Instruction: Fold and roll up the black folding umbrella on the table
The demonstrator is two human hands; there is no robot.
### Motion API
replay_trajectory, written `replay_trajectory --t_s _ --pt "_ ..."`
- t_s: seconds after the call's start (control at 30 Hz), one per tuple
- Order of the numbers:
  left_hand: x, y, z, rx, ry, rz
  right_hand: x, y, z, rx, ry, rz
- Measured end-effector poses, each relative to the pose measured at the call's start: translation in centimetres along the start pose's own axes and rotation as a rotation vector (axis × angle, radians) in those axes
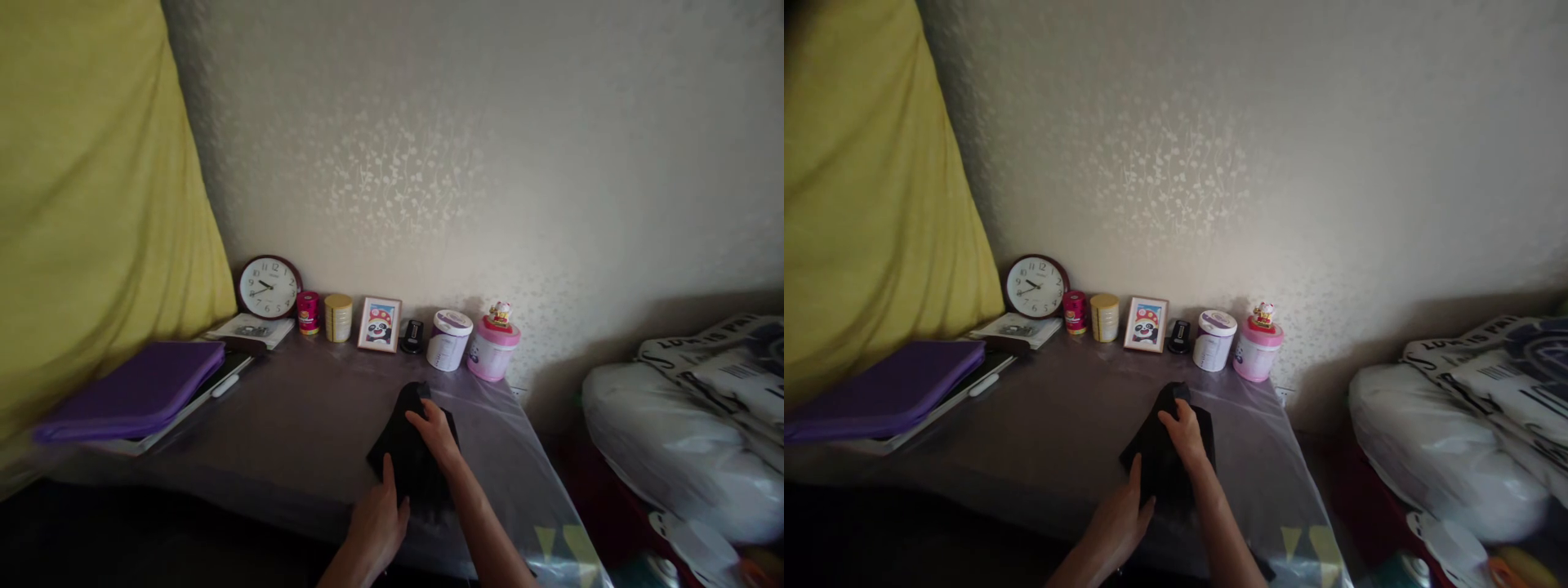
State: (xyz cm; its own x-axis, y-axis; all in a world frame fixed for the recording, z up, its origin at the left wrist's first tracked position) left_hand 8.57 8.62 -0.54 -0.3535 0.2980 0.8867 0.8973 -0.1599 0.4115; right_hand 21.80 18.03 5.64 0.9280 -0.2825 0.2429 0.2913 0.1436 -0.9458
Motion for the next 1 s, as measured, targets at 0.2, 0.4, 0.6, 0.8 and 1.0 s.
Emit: replay_trajectory --t_s 0.2,0.4,0.6,0.8,1.0 --pt "0.2 0.0 0.0 -0.002 0.000 -0.023 -3.1 0.9 -0.4 -0.115 -0.166 -0.317" --pt "0.7 -0.1 -0.5 0.043 0.042 -0.042 -4.6 -0.9 -1.3 -0.034 -0.282 -0.453" --pt "1.2 0.0 -1.1 0.022 0.149 -0.077 -5.5 -2.2 -2.3 0.018 -0.404 -0.394" --pt "0.4 0.5 -0.7 -0.050 0.079 0.010 -5.8 -1.8 -2.0 0.074 -0.448 -0.392" --pt "0.2 0.4 -0.3 -0.044 0.053 -0.007 -5.0 -3.5 -4.1 0.282 -0.434 -0.333"
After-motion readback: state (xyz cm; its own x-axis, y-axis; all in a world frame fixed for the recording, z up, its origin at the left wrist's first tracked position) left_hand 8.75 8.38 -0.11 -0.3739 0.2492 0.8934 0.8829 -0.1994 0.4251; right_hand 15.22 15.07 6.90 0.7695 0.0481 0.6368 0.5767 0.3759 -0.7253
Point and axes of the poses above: each hand's wrist, its own z-axis towards the middle knuckle, its own x-axis out of the back of the hand, y = z × x, the point moved 9 cm from there along z, towards the middle knuckle, and after that the axes turned 10 degrees about z, right-handed, at the moved point
